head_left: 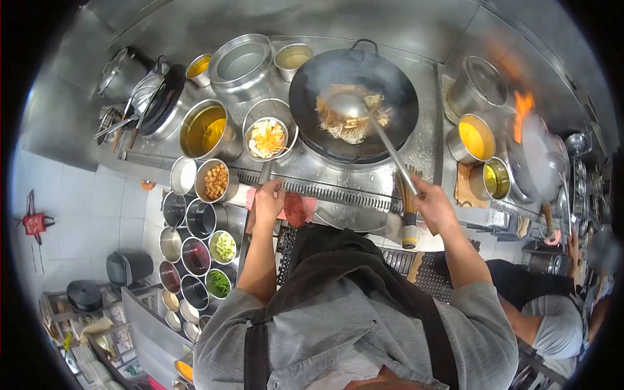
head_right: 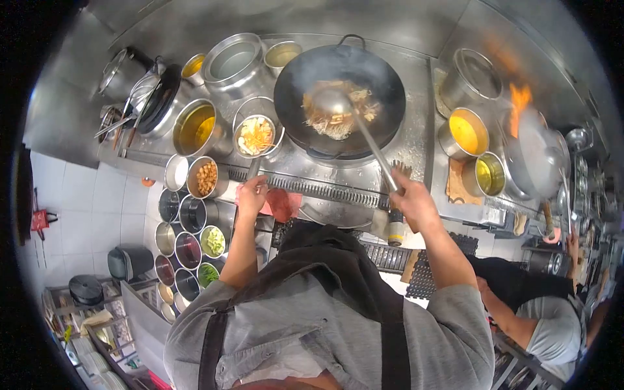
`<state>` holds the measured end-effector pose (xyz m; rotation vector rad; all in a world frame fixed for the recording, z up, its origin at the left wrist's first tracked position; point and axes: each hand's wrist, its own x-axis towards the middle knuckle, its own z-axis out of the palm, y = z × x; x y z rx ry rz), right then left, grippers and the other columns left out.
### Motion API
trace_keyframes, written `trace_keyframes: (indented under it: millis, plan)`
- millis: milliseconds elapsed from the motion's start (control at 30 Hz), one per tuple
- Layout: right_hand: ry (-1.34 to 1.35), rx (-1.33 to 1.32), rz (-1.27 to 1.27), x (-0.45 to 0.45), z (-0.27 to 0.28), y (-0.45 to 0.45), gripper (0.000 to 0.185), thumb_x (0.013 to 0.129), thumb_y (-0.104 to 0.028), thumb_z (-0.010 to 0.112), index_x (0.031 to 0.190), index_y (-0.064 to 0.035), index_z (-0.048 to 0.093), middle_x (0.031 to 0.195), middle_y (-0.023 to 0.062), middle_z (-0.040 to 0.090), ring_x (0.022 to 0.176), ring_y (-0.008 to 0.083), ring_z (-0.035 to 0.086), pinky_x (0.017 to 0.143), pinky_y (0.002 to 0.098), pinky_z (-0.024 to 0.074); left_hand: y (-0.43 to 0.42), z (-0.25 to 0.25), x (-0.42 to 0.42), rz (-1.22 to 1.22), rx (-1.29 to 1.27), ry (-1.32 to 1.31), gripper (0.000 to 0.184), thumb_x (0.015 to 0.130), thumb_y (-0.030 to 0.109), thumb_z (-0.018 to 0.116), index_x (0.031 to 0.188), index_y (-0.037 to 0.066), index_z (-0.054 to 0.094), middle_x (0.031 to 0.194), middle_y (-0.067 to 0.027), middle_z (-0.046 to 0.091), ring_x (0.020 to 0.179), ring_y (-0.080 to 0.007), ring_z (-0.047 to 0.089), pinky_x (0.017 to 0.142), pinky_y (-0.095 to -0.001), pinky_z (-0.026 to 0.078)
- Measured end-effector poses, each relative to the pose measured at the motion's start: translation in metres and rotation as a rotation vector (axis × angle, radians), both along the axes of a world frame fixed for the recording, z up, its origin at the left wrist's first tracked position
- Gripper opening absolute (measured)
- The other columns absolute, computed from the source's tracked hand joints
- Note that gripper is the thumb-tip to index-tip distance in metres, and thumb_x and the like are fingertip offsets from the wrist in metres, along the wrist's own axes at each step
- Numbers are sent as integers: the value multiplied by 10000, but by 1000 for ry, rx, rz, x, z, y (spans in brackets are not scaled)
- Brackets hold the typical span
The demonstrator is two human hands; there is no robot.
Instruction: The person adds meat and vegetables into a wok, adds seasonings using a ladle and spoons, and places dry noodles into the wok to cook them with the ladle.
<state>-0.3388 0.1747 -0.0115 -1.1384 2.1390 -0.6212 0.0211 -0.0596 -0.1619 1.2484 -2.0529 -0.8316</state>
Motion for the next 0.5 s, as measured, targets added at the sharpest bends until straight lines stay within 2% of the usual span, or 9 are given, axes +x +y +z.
trace_keyframes:
  millis: [33,67,167,267,300,367,400,433,500]
  plan:
    - [50,-9,30,6,-7,9,600,779,-101,644,1363,-80,512,834,228,674,791,356,676,780,408,527,-2,4,0,8,-18,-124,273,801,115,658,1066,64,696,959,-144,716,878,-277,695,783,-358,534]
    - [59,-15,11,11,-9,17,600,779,-101,644,1363,-80,512,834,228,674,791,356,676,780,408,527,-4,7,-4,-11,-25,-114,273,801,115,658,1066,64,696,959,-144,716,878,-277,695,783,-358,534]
    - [274,-88,110,29,-18,37,614,776,-78,630,1372,-86,480,850,257,654,821,428,635,770,491,504,-16,16,-10,-73,-62,-65,290,800,131,663,1082,67,690,974,-149,712,903,-299,691,800,-374,530]
    - [327,-222,90,55,0,64,588,762,-43,629,1338,-83,520,806,252,634,752,433,627,694,459,501,-17,49,-12,-117,-16,-32,292,798,74,644,1083,18,677,1048,-198,686,969,-336,668,872,-396,517]
    - [257,-181,56,69,23,70,577,760,-31,627,1327,-84,533,792,243,634,724,421,628,685,453,505,-19,49,-6,-141,-27,-15,301,800,74,645,1095,16,671,1066,-197,681,976,-335,665,883,-401,510]
    - [227,-133,23,82,23,87,581,755,-25,630,1325,-90,537,777,236,631,712,416,628,679,449,506,-12,55,11,-133,-7,3,299,800,71,644,1093,16,672,1052,-192,684,965,-330,669,871,-399,516]
    - [192,-92,-10,83,21,92,586,750,-20,633,1323,-95,541,763,229,628,700,410,628,674,445,506,-7,55,19,-125,6,15,296,800,68,644,1090,15,672,1039,-187,687,954,-326,672,858,-396,522]
    - [239,-87,53,81,10,92,658,737,-9,612,1375,-75,467,854,268,649,801,438,638,751,511,499,-3,50,29,-121,12,35,296,800,68,644,1090,15,672,1039,-187,687,954,-326,672,858,-396,522]
    - [363,-31,57,69,-30,84,672,745,-27,606,1394,-85,445,862,277,648,804,439,640,760,514,500,10,32,54,-129,71,58,288,802,68,644,1085,18,672,1007,-180,690,922,-311,679,817,-385,533]
